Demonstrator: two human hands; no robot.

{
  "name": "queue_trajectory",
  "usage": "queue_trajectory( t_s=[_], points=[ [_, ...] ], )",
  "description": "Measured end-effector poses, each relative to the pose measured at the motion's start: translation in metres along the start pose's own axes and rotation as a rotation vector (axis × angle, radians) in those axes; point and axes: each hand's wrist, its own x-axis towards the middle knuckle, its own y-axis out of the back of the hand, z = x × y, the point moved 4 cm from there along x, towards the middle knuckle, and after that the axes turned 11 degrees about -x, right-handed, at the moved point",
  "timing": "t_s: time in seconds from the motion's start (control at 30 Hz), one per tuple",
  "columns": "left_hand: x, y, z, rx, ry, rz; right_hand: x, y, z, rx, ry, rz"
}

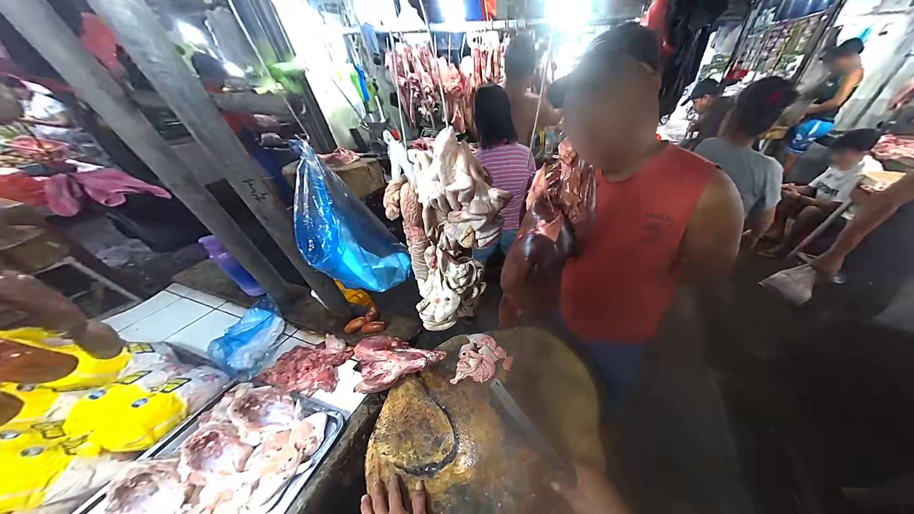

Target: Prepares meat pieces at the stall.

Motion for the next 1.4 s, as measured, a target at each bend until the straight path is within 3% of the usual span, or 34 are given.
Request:
queue_trajectory(
  t_s=[1.4],
  points=[
    [0.0006,-0.0014,0.0002,-0.065,-0.001,0.012,0.0041,-0.0021,0.0005,-0.01,0.005,0.035]
  ],
)
